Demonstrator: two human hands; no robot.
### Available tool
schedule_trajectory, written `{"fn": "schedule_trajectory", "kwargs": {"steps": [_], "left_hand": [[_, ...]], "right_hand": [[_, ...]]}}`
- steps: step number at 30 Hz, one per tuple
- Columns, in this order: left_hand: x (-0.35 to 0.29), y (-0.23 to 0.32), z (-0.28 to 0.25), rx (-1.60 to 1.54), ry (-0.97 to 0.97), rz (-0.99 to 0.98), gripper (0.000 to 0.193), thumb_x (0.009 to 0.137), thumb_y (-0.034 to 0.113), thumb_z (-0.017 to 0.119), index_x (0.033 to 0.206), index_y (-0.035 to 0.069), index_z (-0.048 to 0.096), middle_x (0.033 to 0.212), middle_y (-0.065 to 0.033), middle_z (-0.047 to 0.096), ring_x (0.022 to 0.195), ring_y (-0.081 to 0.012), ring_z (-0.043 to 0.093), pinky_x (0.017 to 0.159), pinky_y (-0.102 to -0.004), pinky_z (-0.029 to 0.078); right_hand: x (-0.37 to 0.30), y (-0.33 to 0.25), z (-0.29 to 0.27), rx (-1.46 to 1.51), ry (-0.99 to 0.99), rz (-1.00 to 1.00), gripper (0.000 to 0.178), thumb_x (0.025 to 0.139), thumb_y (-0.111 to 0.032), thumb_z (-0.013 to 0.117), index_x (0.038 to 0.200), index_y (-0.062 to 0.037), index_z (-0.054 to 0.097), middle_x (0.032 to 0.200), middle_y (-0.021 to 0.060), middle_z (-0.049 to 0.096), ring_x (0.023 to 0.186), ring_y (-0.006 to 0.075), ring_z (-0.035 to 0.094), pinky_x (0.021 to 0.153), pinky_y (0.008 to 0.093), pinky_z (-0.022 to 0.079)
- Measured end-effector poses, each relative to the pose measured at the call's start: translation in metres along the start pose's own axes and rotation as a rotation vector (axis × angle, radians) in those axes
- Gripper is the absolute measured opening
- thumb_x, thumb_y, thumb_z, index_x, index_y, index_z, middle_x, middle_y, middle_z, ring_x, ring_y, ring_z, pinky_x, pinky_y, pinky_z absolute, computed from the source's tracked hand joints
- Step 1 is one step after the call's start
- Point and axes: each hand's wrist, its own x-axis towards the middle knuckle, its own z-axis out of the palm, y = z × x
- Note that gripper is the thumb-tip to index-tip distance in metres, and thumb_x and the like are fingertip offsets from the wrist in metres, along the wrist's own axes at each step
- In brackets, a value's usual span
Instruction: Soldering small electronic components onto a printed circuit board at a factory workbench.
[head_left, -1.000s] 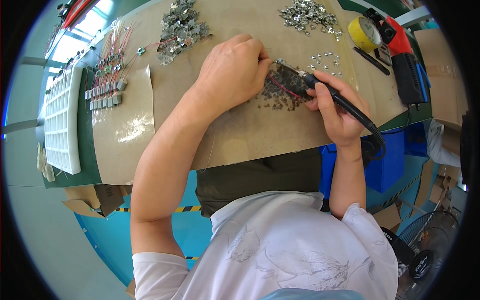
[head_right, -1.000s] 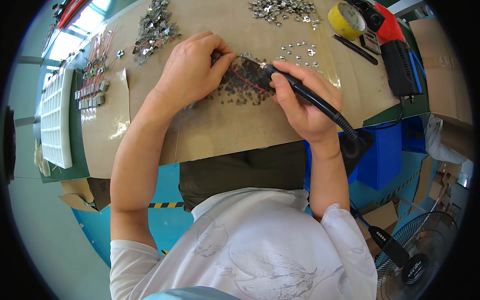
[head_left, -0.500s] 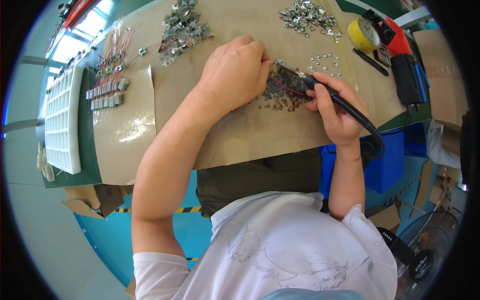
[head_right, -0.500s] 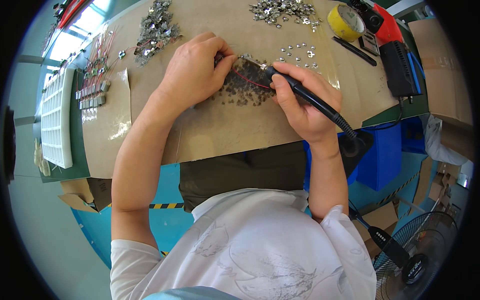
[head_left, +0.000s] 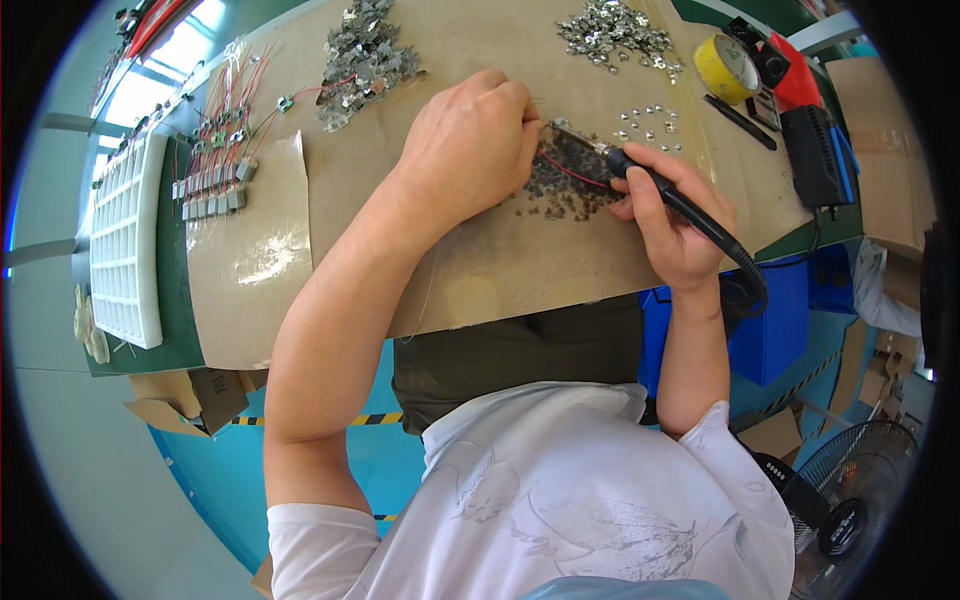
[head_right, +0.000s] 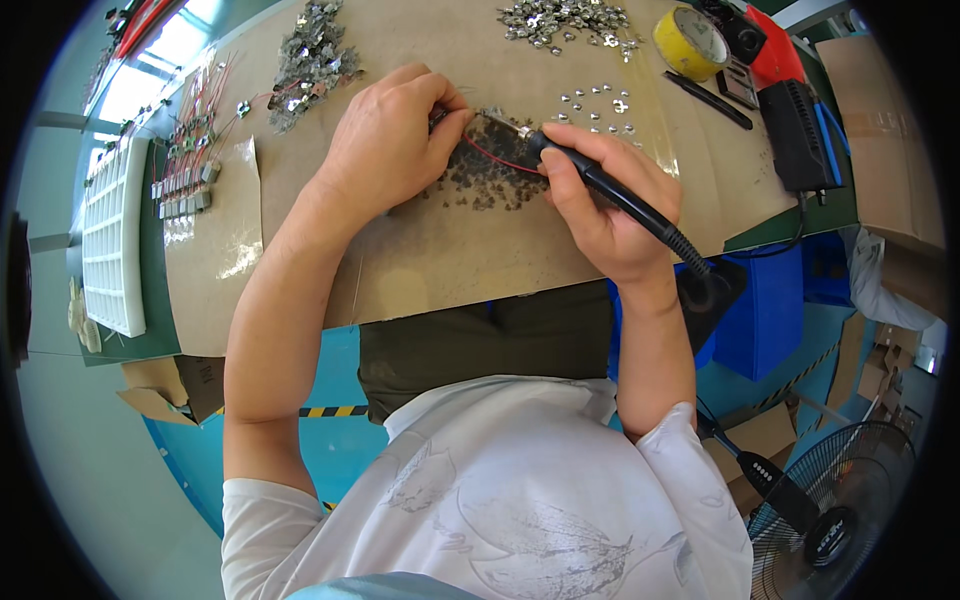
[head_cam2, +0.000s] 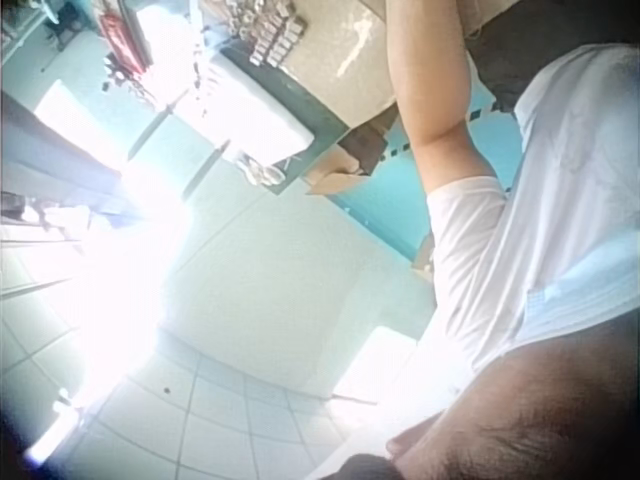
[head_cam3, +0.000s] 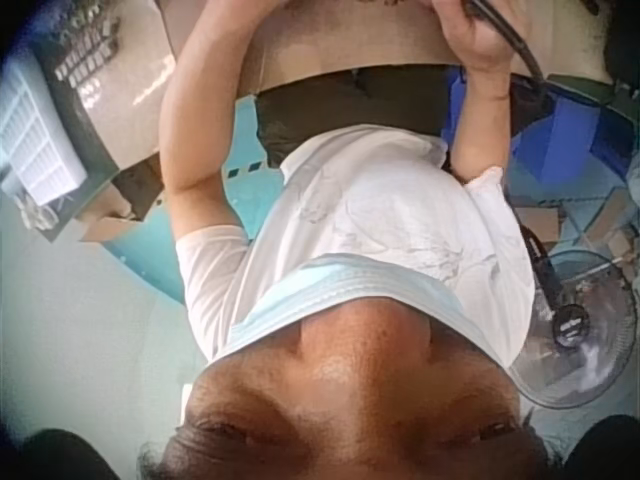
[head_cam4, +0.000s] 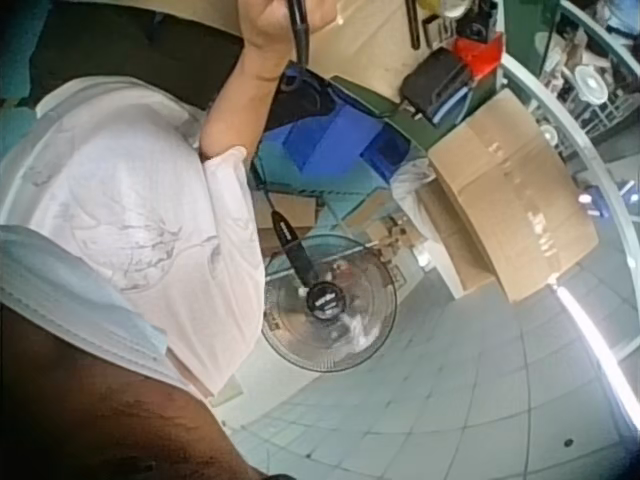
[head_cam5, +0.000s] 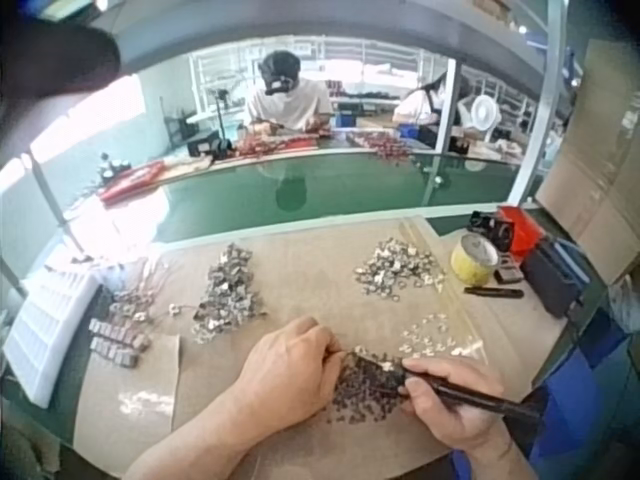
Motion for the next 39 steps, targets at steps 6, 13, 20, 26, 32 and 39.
{"fn": "schedule_trajectory", "kwargs": {"steps": [6, 13, 20, 26, 32, 39], "left_hand": [[0.001, 0.002, -0.001, 0.013, -0.015, -0.013, 0.012, 0.09, 0.016, 0.073, 0.09, 0.003, 0.073, 0.094, -0.0147, 0.068, 0.086, -0.0375, 0.068, 0.077, -0.0462, 0.055], [0.0, 0.006, -0.006, 0.01, -0.073, -0.063, 0.015, 0.093, 0.017, 0.068, 0.092, 0.003, 0.074, 0.098, -0.0182, 0.07, 0.091, -0.0407, 0.069, 0.083, -0.0485, 0.056], [0.0, 0.004, -0.003, 0.009, -0.046, -0.058, 0.012, 0.091, 0.016, 0.073, 0.091, 0.004, 0.073, 0.096, -0.0141, 0.068, 0.089, -0.0376, 0.068, 0.081, -0.0463, 0.055], [-0.001, 0.005, -0.004, 0.021, -0.041, -0.049, 0.012, 0.091, 0.016, 0.073, 0.091, 0.004, 0.073, 0.096, -0.0141, 0.068, 0.09, -0.0372, 0.068, 0.081, -0.0461, 0.055], [0.001, 0.004, 0.0, 0.025, -0.035, -0.033, 0.013, 0.091, 0.017, 0.073, 0.091, 0.004, 0.073, 0.095, -0.0146, 0.068, 0.09, -0.0373, 0.068, 0.081, -0.0458, 0.055], [-0.001, 0.001, 0.0, 0.018, -0.013, -0.018, 0.013, 0.091, 0.017, 0.073, 0.092, 0.004, 0.073, 0.095, -0.0149, 0.069, 0.089, -0.0376, 0.069, 0.08, -0.0459, 0.056]], "right_hand": [[-0.006, 0.0, 0.0, 0.097, 0.157, 0.02, 0.021, 0.098, -0.003, 0.071, 0.117, 0.0029, 0.073, 0.086, 0.0103, 0.077, 0.063, 0.0095, 0.07, 0.058, 0.0211, 0.054], [0.002, -0.005, 0.002, -0.109, 0.271, 0.112, 0.025, 0.104, -0.009, 0.067, 0.127, 0.0, 0.07, 0.088, 0.0094, 0.078, 0.06, 0.0064, 0.062, 0.057, 0.0212, 0.05], [0.007, 0.001, -0.006, -0.423, 0.116, -0.227, 0.044, 0.076, 0.01, 0.079, 0.115, -0.0089, 0.075, 0.084, 0.006, 0.075, 0.072, 0.025, 0.064, 0.067, 0.0343, 0.052], [0.007, 0.001, -0.005, -0.449, 0.066, -0.254, 0.047, 0.073, 0.012, 0.079, 0.114, -0.01, 0.075, 0.084, 0.0051, 0.075, 0.073, 0.0246, 0.064, 0.068, 0.0337, 0.053], [0.01, 0.001, -0.001, -0.439, 0.058, -0.239, 0.045, 0.074, 0.011, 0.079, 0.114, -0.0093, 0.075, 0.084, 0.0052, 0.075, 0.073, 0.0251, 0.064, 0.068, 0.0344, 0.053], [0.019, 0.0, 0.012, -0.416, 0.027, -0.304, 0.039, 0.078, 0.009, 0.078, 0.113, -0.0078, 0.075, 0.086, 0.0063, 0.075, 0.073, 0.0257, 0.063, 0.067, 0.035, 0.053]]}}
